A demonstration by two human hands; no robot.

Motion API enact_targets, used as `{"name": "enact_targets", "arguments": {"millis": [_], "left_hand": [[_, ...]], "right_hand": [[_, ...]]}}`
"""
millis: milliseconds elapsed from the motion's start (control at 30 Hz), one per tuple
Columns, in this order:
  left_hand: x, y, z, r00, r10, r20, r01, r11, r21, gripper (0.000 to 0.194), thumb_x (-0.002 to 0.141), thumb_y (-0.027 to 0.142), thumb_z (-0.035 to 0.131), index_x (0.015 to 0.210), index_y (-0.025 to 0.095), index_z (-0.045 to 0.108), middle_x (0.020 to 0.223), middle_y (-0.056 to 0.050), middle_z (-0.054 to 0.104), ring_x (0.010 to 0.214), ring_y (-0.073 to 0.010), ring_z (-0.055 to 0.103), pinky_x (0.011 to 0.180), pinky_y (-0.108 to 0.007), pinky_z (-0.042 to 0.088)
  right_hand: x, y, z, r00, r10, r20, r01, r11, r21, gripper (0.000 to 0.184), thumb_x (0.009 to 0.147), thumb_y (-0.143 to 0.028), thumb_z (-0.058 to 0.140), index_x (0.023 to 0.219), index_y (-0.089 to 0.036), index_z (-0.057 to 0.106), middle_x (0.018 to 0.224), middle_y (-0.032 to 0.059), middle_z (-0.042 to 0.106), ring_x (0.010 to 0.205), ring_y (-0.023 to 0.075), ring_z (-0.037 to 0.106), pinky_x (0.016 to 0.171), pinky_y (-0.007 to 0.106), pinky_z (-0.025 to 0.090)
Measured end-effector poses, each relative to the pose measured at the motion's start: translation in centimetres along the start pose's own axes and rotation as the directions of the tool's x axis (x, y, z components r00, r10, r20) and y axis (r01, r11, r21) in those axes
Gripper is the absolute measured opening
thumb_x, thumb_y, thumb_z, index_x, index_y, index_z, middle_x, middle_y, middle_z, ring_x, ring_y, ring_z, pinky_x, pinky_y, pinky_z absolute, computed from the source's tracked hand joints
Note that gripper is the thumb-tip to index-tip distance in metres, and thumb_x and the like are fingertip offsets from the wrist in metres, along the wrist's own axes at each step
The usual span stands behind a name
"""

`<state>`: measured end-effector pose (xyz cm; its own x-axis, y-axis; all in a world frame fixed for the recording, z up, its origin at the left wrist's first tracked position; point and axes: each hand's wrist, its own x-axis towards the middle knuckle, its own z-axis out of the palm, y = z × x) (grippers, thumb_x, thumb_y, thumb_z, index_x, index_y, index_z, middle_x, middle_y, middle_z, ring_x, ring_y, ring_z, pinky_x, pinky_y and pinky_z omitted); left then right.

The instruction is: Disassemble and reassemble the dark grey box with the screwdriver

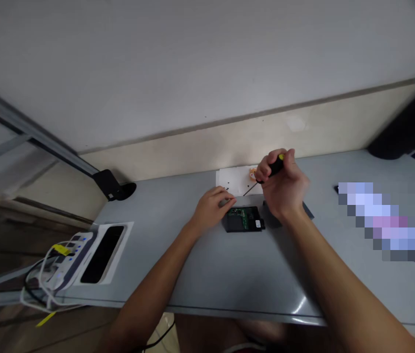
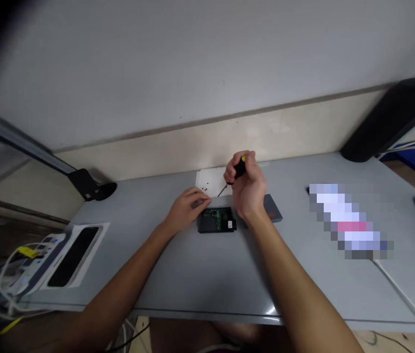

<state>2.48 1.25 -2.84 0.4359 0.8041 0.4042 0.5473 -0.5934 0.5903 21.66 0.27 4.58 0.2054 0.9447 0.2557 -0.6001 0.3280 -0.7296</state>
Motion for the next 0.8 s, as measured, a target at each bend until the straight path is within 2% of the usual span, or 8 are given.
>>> {"name": "enact_targets", "arguments": {"millis": [100, 267, 400, 633, 700, 800], "left_hand": [[1.5, 0.6, 0.5, 1.000, -0.026, -0.016, 0.028, 0.991, 0.131, 0.015, 0.101, 0.029, 0.065, 0.096, 0.023, 0.078, 0.095, -0.003, 0.071, 0.085, -0.0174, 0.065, 0.082, -0.030, 0.053], [5.1, 1.0, 0.9, 0.989, -0.074, 0.126, 0.037, 0.960, 0.278, 0.013, 0.099, 0.027, 0.068, 0.097, 0.022, 0.080, 0.094, -0.004, 0.072, 0.088, -0.0193, 0.068, 0.085, -0.032, 0.052], [6.5, 1.2, 1.1, 0.972, -0.156, 0.176, 0.090, 0.938, 0.336, 0.016, 0.100, 0.025, 0.065, 0.104, 0.022, 0.080, 0.100, -0.005, 0.072, 0.090, -0.0206, 0.069, 0.085, -0.032, 0.053], [6.3, 1.5, 1.5, 0.958, -0.173, 0.227, 0.093, 0.942, 0.324, 0.015, 0.100, 0.027, 0.067, 0.106, 0.022, 0.080, 0.105, -0.005, 0.072, 0.094, -0.0213, 0.070, 0.086, -0.032, 0.055], [5.5, 1.8, 1.3, 0.968, -0.134, 0.210, 0.063, 0.948, 0.313, 0.017, 0.101, 0.029, 0.065, 0.110, 0.022, 0.079, 0.105, -0.005, 0.072, 0.099, -0.0224, 0.070, 0.091, -0.035, 0.055], [3.0, 2.6, 0.8, 0.983, -0.026, 0.181, -0.021, 0.968, 0.252, 0.025, 0.105, 0.037, 0.060, 0.116, 0.022, 0.076, 0.109, -0.008, 0.072, 0.109, -0.0249, 0.067, 0.102, -0.041, 0.052]], "right_hand": [[0.6, -0.3, -0.6, 0.997, -0.041, -0.057, 0.042, 0.999, 0.016, 0.049, 0.095, -0.065, 0.061, 0.071, -0.024, 0.050, 0.060, -0.0045, 0.040, 0.050, 0.0111, 0.039, 0.049, 0.026, 0.042], [1.4, -0.3, -1.5, 0.988, -0.076, -0.133, 0.081, 0.996, 0.031, 0.049, 0.095, -0.064, 0.060, 0.070, -0.024, 0.048, 0.059, -0.0054, 0.038, 0.048, 0.0107, 0.039, 0.049, 0.024, 0.043], [1.7, -0.2, -2.2, 0.987, -0.069, -0.145, 0.078, 0.995, 0.055, 0.048, 0.095, -0.062, 0.061, 0.070, -0.024, 0.049, 0.059, -0.0055, 0.039, 0.049, 0.0099, 0.038, 0.048, 0.023, 0.041], [2.0, -0.3, -2.9, 0.982, -0.113, -0.151, 0.123, 0.991, 0.057, 0.046, 0.092, -0.062, 0.065, 0.070, -0.023, 0.051, 0.058, -0.0057, 0.039, 0.049, 0.0099, 0.038, 0.048, 0.023, 0.039], [2.0, -0.5, -2.9, 0.979, -0.155, -0.129, 0.159, 0.987, 0.020, 0.046, 0.090, -0.063, 0.066, 0.070, -0.023, 0.051, 0.058, -0.0057, 0.039, 0.050, 0.0099, 0.038, 0.048, 0.023, 0.038], [1.9, -1.2, -2.8, 0.966, -0.246, -0.082, 0.240, 0.968, -0.068, 0.046, 0.088, -0.062, 0.070, 0.070, -0.023, 0.053, 0.059, -0.0052, 0.041, 0.051, 0.0097, 0.039, 0.047, 0.023, 0.035]]}}
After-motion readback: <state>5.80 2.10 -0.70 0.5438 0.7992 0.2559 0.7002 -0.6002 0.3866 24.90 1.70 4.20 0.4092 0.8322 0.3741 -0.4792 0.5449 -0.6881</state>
